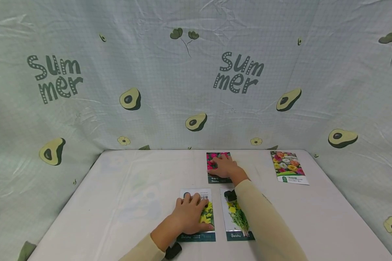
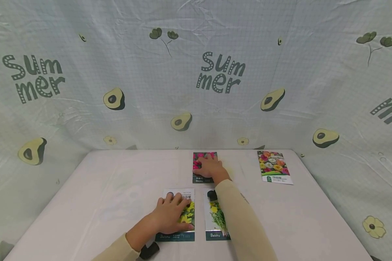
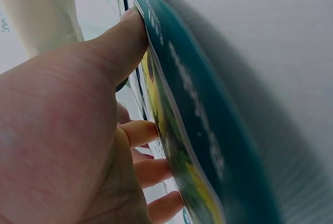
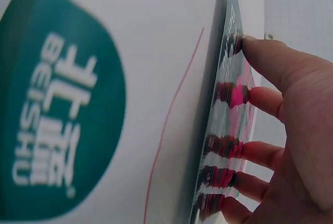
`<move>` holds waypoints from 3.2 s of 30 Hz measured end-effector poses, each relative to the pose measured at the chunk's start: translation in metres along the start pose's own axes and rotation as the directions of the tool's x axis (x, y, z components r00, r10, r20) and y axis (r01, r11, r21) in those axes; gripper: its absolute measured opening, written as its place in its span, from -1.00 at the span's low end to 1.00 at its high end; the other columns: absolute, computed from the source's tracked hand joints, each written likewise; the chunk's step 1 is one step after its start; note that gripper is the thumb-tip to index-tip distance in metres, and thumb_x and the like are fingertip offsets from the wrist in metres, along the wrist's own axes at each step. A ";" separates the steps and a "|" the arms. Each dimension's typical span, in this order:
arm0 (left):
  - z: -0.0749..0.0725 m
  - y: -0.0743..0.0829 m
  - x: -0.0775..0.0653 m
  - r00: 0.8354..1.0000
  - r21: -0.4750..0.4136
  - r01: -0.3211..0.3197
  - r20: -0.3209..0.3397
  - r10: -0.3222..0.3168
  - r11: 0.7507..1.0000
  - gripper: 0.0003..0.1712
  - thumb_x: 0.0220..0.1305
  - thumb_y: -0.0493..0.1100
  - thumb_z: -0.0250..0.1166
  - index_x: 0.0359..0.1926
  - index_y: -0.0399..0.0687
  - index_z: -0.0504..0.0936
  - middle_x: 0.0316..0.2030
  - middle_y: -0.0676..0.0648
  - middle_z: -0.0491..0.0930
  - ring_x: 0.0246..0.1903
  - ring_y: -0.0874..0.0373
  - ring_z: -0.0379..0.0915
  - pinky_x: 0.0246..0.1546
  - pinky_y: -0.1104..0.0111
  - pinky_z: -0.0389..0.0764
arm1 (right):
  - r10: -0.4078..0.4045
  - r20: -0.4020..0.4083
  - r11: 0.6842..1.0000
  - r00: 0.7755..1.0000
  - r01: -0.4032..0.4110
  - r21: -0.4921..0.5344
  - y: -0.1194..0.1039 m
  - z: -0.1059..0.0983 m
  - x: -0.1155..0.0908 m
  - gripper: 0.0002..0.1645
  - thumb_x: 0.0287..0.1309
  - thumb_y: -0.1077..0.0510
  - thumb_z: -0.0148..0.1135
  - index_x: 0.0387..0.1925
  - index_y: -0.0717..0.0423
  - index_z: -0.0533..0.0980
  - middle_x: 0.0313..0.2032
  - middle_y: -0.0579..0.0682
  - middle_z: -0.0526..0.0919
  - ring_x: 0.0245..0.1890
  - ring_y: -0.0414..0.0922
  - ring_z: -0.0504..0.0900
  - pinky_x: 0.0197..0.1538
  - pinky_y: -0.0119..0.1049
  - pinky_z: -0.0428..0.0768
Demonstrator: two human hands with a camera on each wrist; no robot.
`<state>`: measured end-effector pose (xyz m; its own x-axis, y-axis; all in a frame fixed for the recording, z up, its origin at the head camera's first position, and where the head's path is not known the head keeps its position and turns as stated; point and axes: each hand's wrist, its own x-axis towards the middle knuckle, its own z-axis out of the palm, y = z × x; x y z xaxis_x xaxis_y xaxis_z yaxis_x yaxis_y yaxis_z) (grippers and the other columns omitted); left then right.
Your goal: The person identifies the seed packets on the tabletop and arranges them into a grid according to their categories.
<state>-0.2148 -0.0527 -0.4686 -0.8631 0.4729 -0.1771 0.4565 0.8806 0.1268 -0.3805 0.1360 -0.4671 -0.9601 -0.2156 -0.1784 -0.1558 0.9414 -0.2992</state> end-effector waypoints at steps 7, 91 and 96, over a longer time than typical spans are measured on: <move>0.002 -0.001 0.001 1.000 0.001 -0.003 0.008 0.003 1.000 0.00 0.12 0.60 0.25 0.45 0.24 0.37 0.16 -0.03 0.35 0.02 -0.03 0.20 -0.05 0.03 0.33 | -0.009 0.002 1.000 1.000 0.009 -0.014 -0.004 0.004 0.003 -0.25 0.36 -0.36 0.17 0.46 -0.19 0.37 0.56 0.23 0.13 0.56 0.37 0.04 0.46 0.37 0.11; 0.008 -0.001 0.003 1.000 0.002 -0.003 0.010 0.003 1.000 -0.05 0.17 0.58 0.22 0.41 0.18 0.39 0.22 -0.06 0.34 0.15 -0.08 0.23 0.11 -0.08 0.38 | -0.071 -0.011 0.996 0.997 0.070 -0.054 -0.061 0.022 0.020 -0.25 0.36 -0.43 0.10 0.49 -0.38 0.33 0.56 0.09 0.16 0.57 0.25 0.06 0.50 0.26 0.12; 0.011 -0.002 0.004 1.000 -0.002 -0.007 0.005 0.007 1.000 -0.05 0.19 0.59 0.20 0.42 0.17 0.37 0.24 -0.07 0.33 0.19 -0.10 0.24 0.14 -0.09 0.37 | -0.077 -0.015 0.996 0.997 0.076 -0.052 -0.065 0.022 0.019 -0.26 0.37 -0.42 0.10 0.49 -0.37 0.33 0.55 0.10 0.17 0.56 0.24 0.07 0.50 0.26 0.11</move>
<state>-0.2166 -0.0524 -0.4805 -0.8589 0.4791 -0.1809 0.4620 0.8773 0.1303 -0.3840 0.0650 -0.4712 -0.9485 -0.2835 -0.1411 -0.2402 0.9344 -0.2630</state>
